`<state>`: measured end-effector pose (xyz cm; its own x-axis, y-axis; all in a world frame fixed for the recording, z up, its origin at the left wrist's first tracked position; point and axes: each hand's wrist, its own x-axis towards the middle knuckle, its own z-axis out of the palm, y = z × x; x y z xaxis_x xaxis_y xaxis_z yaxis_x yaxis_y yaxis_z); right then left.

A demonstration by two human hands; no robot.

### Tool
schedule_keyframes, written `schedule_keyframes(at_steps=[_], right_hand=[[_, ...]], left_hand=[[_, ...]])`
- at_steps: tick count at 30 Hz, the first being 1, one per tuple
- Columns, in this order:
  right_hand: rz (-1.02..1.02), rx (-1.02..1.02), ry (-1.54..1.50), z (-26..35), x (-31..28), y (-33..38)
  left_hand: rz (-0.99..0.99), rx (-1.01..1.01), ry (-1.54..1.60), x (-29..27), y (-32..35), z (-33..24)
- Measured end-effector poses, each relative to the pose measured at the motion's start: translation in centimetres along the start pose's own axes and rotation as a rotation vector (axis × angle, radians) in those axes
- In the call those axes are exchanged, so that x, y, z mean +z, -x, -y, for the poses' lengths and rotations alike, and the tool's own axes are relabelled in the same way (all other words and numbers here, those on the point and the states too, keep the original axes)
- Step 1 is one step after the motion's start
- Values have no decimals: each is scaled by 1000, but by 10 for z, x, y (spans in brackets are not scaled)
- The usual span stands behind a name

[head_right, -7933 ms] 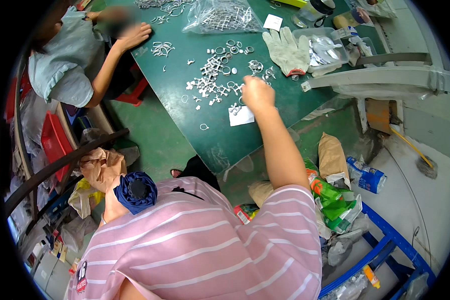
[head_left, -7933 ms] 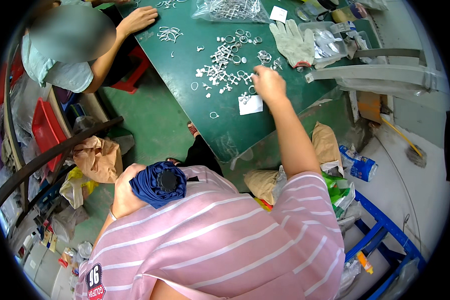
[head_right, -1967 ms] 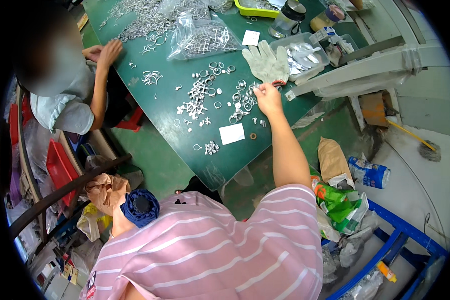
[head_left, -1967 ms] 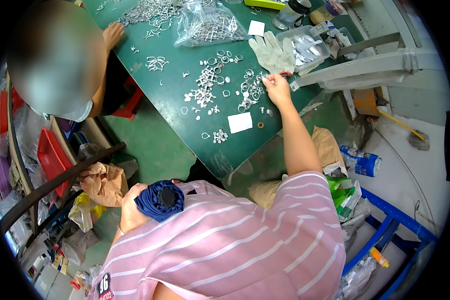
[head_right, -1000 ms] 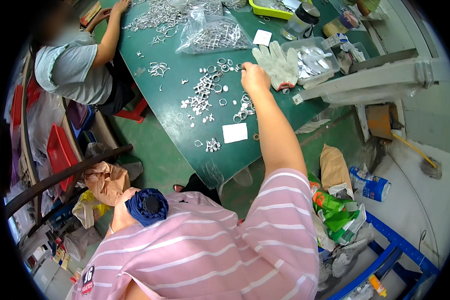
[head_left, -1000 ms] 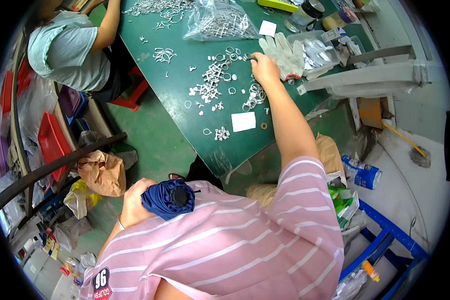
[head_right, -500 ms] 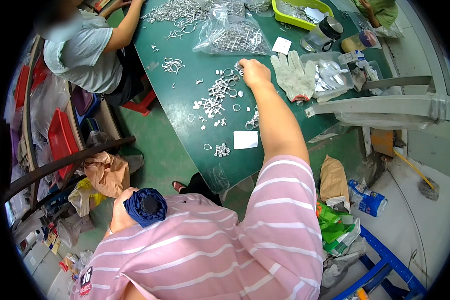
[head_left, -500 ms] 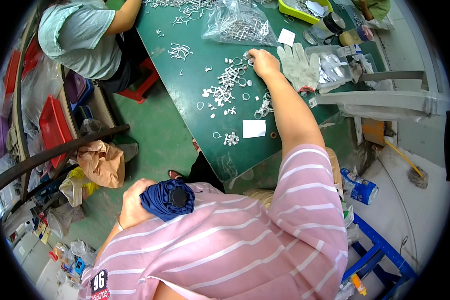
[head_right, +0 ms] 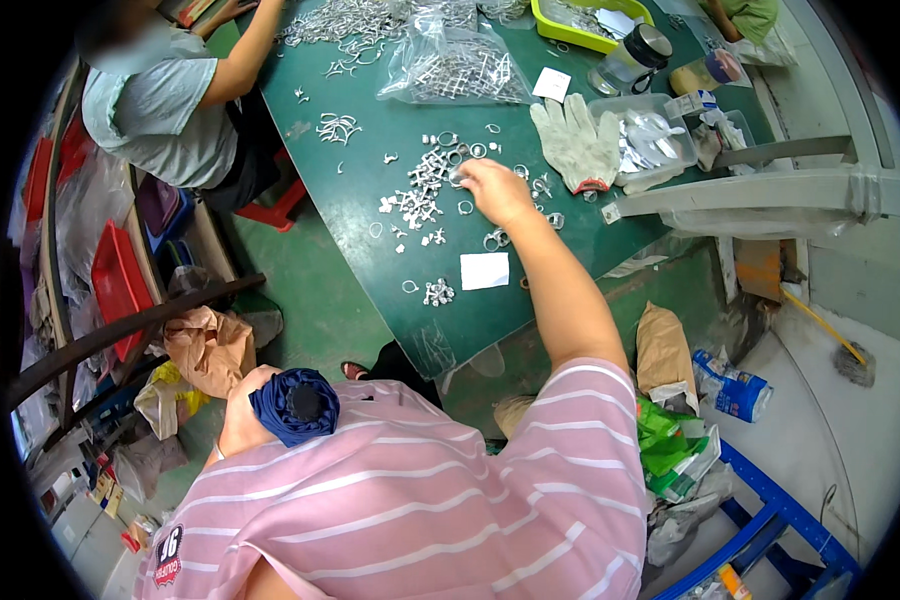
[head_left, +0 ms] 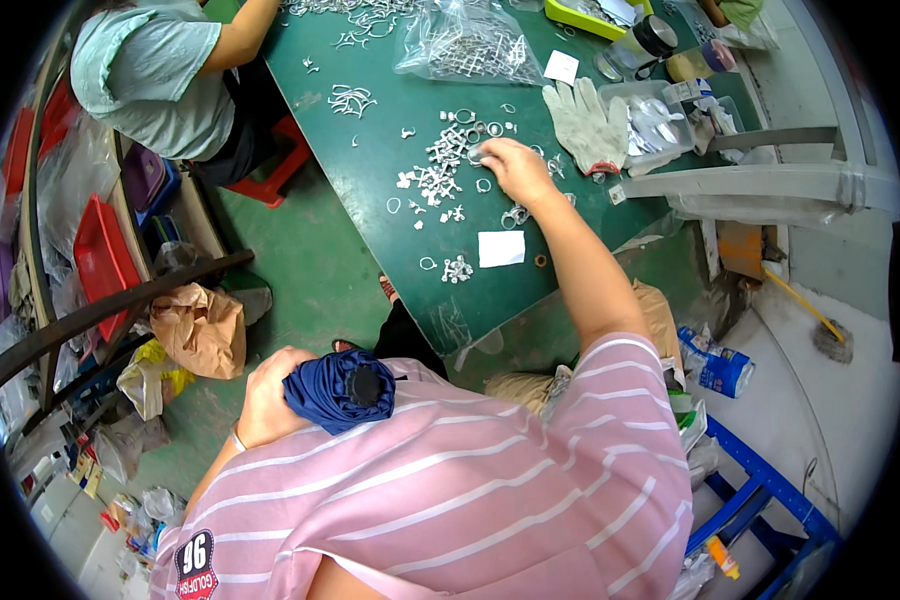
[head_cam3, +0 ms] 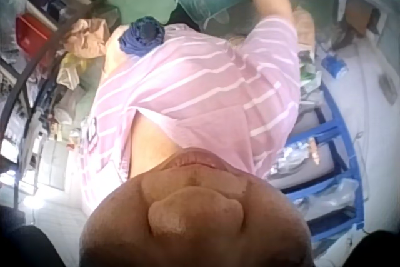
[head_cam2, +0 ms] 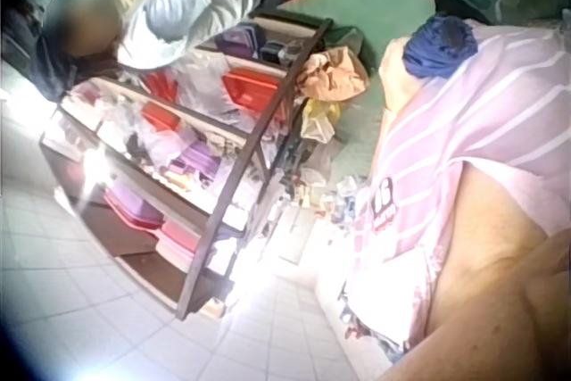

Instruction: The person holds a blue umbrella while sorting small metal components on a green work table by hand, picking up pieces from a large pile and placing them into a small yellow tray.

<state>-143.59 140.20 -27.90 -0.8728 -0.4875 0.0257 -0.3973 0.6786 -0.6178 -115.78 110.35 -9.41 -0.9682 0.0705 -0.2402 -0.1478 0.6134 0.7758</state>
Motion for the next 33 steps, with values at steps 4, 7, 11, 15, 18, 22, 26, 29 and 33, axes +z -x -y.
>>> schedule_keyframes(at_steps=[4,7,11,15,18,22,26,29,33], right_hand=[[172,105,133,12,1,-4],[201,92,154,9,-3,-3],[47,142,116,12,-2,-8],[-171,171,34,11,20,-24],[-51,273,134,15,21,-26],[19,224,271,18,15,-25],[-40,150,279,13,18,-13],[-109,272,234,1,10,-11],[-357,441,328,-28,-16,-24]], left_hand=[[10,45,-11,2,-3,-3],[5,34,-5,2,-1,-1],[3,25,-21,-1,1,0],[-5,38,-19,0,3,2],[-13,19,-13,-2,4,1],[-30,15,-6,1,7,5],[-40,21,3,0,8,6],[-44,5,-3,-1,8,7],[-32,-5,-14,-2,6,4]])
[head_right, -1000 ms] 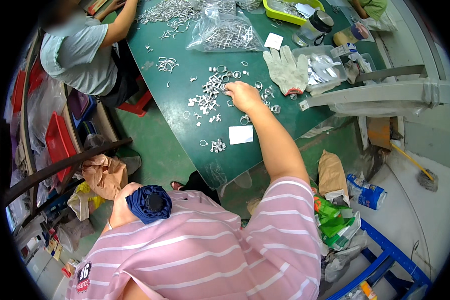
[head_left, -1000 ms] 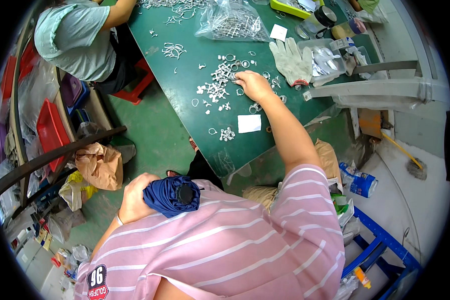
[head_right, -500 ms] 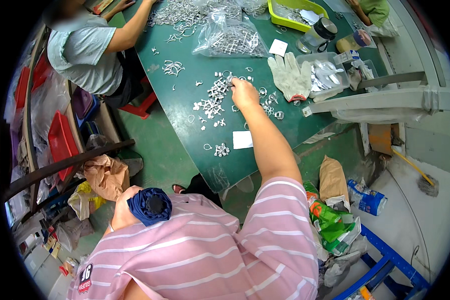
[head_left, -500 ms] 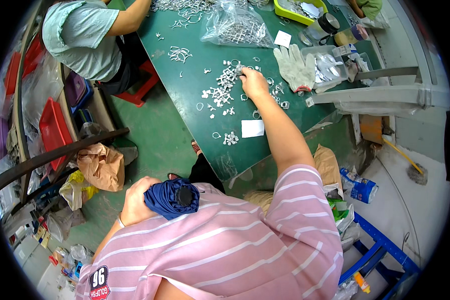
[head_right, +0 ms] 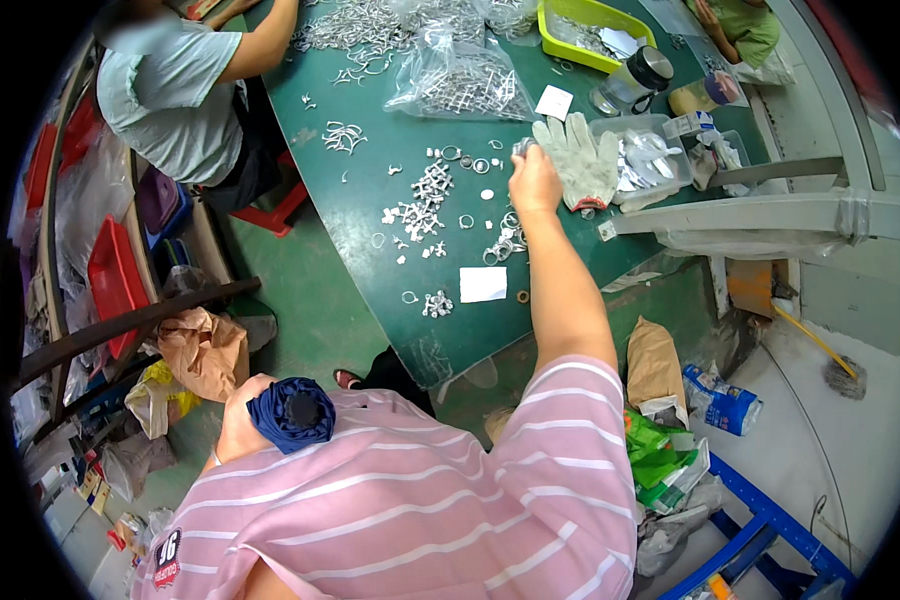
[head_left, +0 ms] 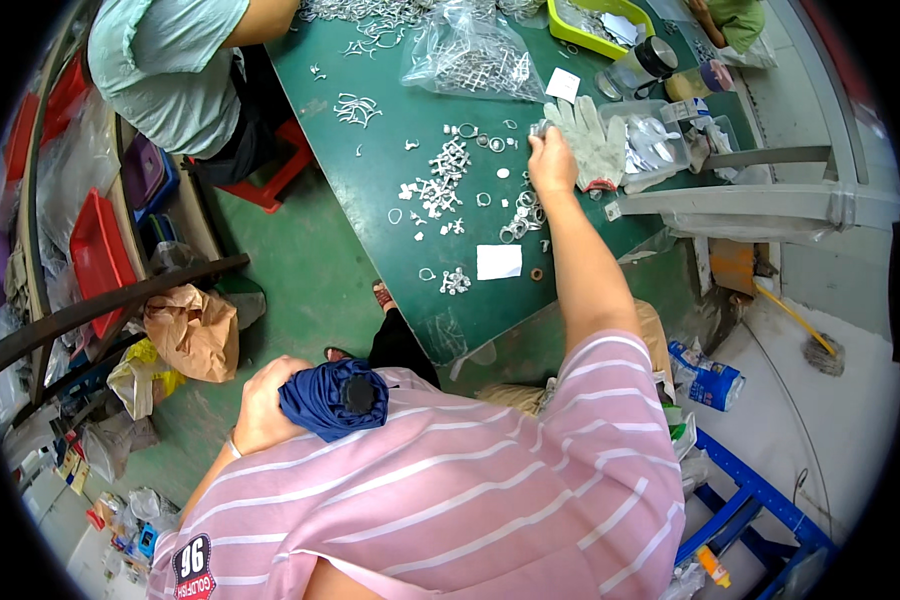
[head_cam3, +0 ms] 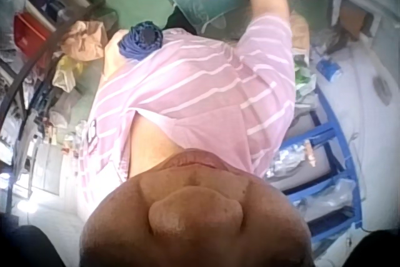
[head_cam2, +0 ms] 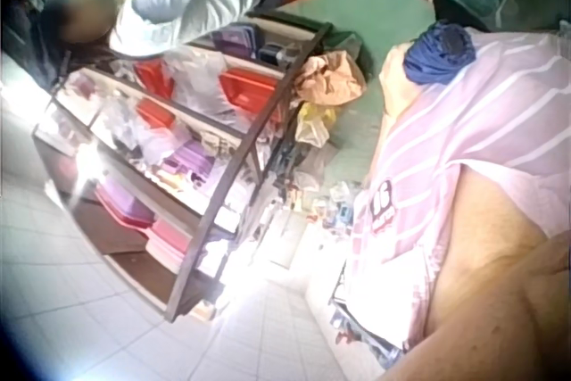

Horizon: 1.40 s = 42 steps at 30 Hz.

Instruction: The person holds a blue umbrella while sorting small metal components on a green work table by hand, picking up pieces from a large pile and placing them into a small yellow tray.

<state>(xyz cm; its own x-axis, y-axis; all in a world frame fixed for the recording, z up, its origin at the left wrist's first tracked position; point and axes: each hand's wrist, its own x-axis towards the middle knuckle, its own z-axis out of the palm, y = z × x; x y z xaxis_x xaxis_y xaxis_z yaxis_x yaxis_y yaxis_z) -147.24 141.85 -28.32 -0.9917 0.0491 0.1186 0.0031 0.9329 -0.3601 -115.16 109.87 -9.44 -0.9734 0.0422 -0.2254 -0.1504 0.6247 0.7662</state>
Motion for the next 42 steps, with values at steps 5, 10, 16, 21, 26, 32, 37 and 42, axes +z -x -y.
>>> schedule_keyframes(at_steps=[5,10,16,21,26,32,37,42], right_hand=[[317,92,99,-1,-16,-17],[186,87,-111,-26,-9,-33],[159,65,-117,-21,-7,-24],[193,77,-134,-24,-6,-30],[174,96,-162,-26,-3,-34],[160,104,-164,-14,-7,-31],[157,-111,-221,17,4,-25],[447,30,17,87,0,-13]], left_hand=[[7,-12,-12,1,1,4],[16,26,-6,-1,-2,4],[25,31,-19,-1,-3,3],[9,50,-23,-1,-3,5],[13,28,-20,-2,-4,3],[11,-10,-13,-2,-2,6],[-14,40,-7,2,1,17],[-17,88,16,2,-6,16]])
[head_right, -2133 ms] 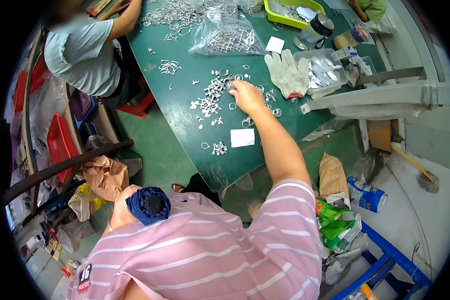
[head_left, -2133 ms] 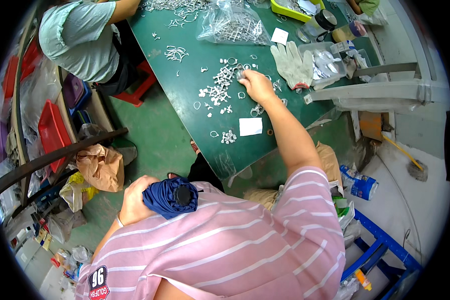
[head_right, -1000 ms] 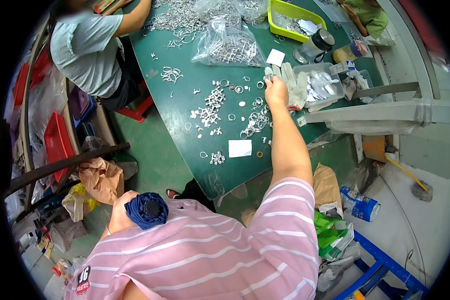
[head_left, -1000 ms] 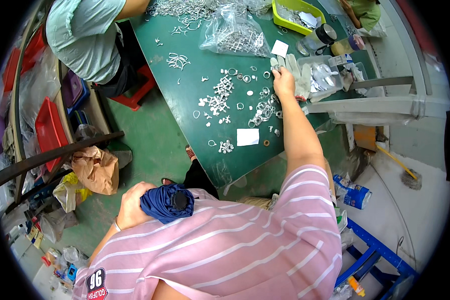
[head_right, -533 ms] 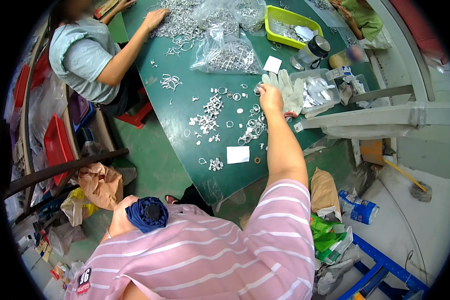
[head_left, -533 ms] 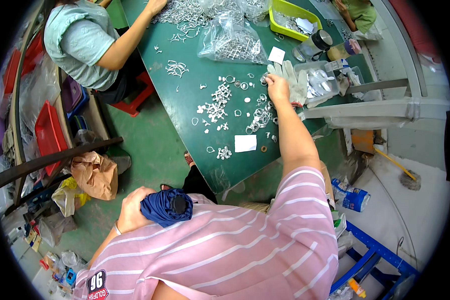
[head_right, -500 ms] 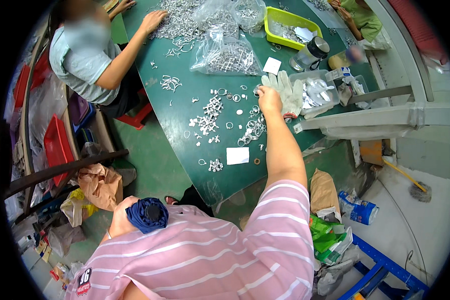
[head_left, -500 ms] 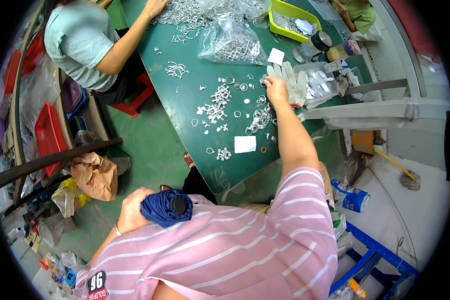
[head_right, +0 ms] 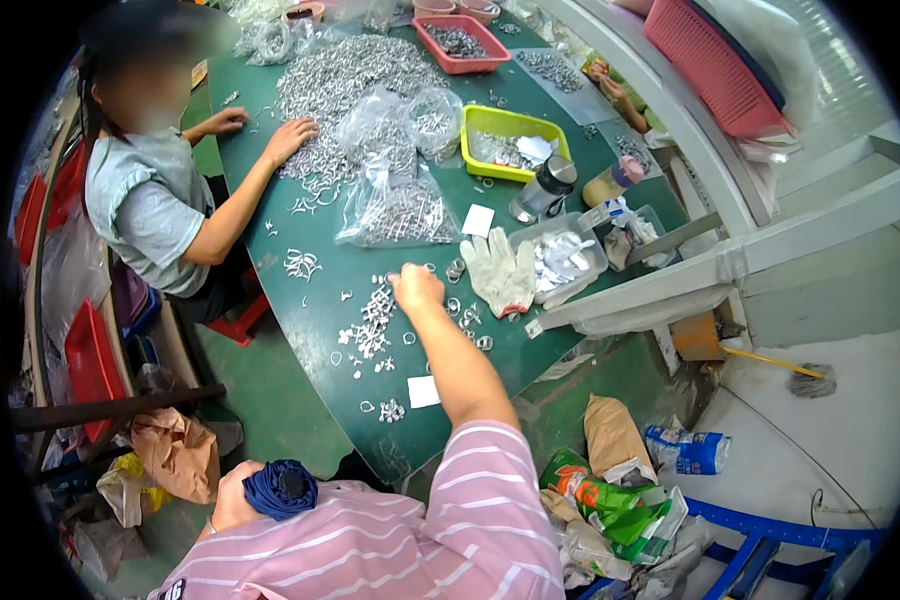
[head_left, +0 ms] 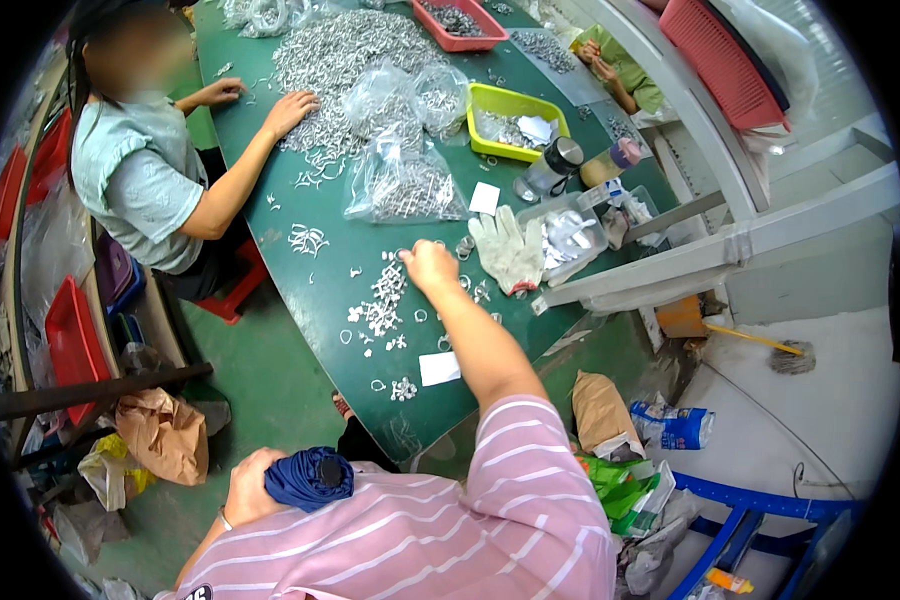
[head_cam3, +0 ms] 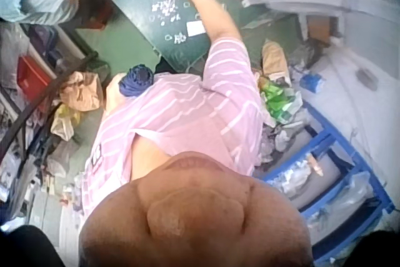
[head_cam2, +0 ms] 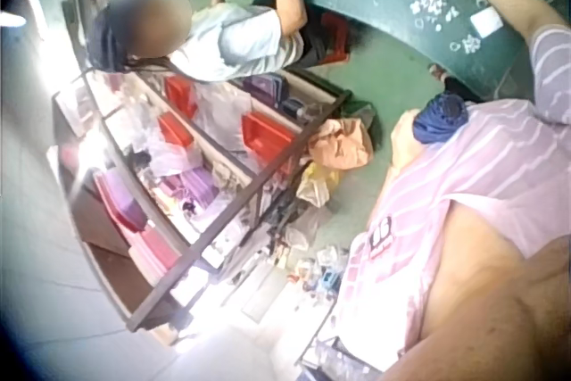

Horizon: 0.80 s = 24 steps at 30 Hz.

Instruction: The person holds a blue umbrella while sorting small metal components on a green work table by hand, picking up pieces from a large pile and placing them into a small yellow tray.

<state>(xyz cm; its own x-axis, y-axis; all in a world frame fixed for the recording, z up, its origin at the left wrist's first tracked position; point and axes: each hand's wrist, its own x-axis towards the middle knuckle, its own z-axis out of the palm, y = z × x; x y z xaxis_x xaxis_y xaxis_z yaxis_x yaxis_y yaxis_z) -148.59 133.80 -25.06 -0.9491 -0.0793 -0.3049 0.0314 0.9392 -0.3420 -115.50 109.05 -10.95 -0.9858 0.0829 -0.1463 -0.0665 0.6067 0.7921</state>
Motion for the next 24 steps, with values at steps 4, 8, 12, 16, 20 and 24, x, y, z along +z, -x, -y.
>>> schedule_keyframes(at_steps=[4,8,12,16,20,24], right_hand=[[-43,81,-48,-7,11,-6],[-98,42,-203,-25,6,-4],[-43,36,-122,-43,-7,16],[31,-19,-92,-57,-12,35],[-130,122,2,-69,-11,46],[-87,-38,-153,-91,4,49]], left_hand=[[-31,-9,-12,-3,1,-4],[-29,-51,-21,-6,0,-5],[-64,-65,1,-6,0,-2],[-39,-29,-34,-8,-6,-3],[-10,-35,12,-10,-12,-3],[4,-20,-4,-9,-9,5]])
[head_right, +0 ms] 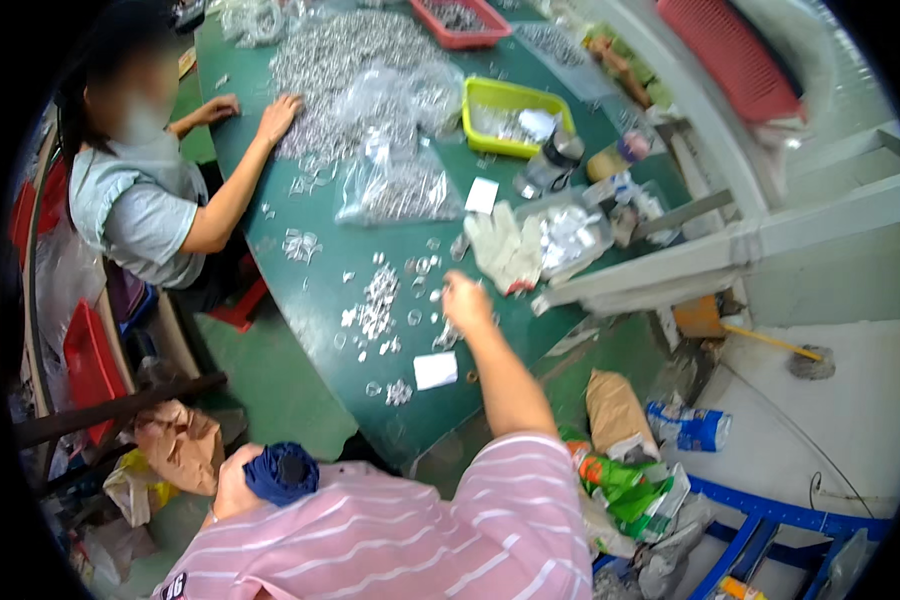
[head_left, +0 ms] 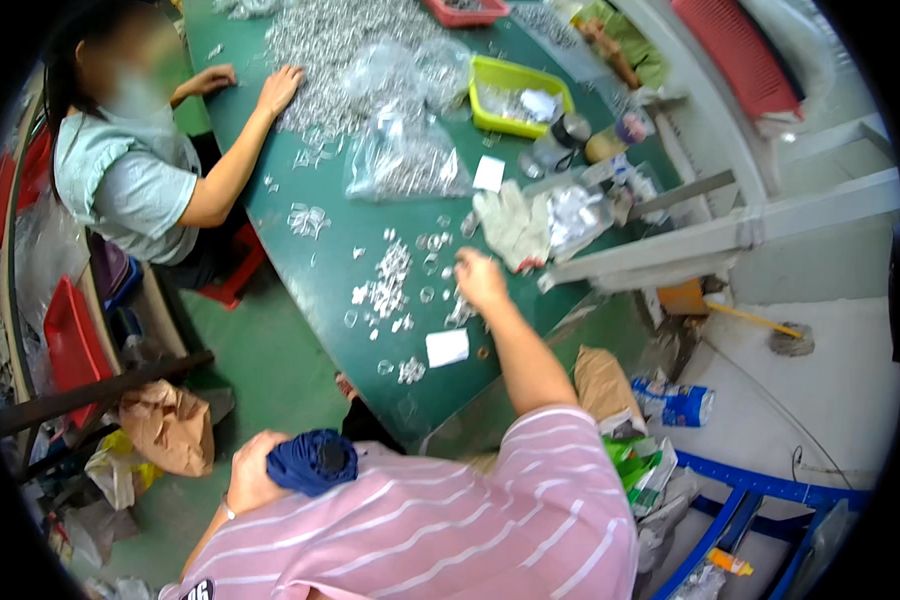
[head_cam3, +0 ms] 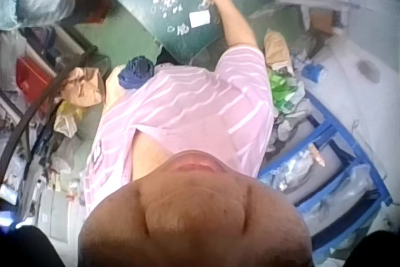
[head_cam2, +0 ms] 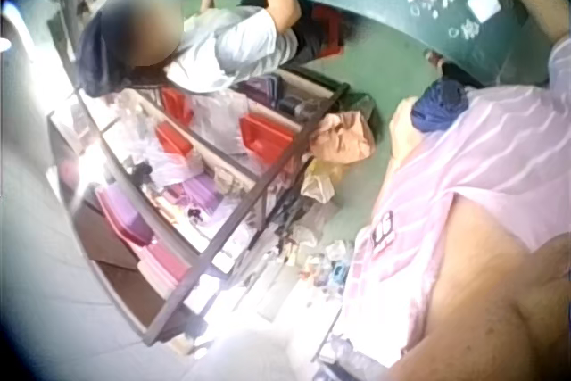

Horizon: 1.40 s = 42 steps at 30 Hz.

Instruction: The person holds a blue umbrella while sorting small metal components on a green work table by hand, picking up pieces from a large pile and placing them into a small yellow tray.

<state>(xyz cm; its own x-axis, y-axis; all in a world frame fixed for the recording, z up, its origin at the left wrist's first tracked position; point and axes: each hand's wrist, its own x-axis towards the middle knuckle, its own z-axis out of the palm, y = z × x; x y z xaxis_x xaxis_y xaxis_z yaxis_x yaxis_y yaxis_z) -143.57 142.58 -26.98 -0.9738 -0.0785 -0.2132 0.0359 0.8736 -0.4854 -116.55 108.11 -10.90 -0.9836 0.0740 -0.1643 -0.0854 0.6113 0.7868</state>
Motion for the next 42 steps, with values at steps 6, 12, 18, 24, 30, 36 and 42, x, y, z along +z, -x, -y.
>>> schedule_keyframes(at_steps=[6,12,18,24,30,36,42], right_hand=[[-149,74,-129,-37,1,9],[-272,183,-149,-37,-15,5],[21,270,109,5,-18,-2],[8,199,-20,-5,-10,-6],[5,114,-340,-33,-3,-9],[-148,241,-84,-21,-8,-8],[-151,256,30,-13,-10,-8]], left_hand=[[54,-66,23,-4,0,1],[54,-48,-7,-3,-3,-5],[76,-14,-30,-3,-6,-9],[39,-55,11,1,1,-3],[29,-22,-38,3,3,1],[34,-24,-43,3,2,-1],[48,-44,-24,1,2,-5]])
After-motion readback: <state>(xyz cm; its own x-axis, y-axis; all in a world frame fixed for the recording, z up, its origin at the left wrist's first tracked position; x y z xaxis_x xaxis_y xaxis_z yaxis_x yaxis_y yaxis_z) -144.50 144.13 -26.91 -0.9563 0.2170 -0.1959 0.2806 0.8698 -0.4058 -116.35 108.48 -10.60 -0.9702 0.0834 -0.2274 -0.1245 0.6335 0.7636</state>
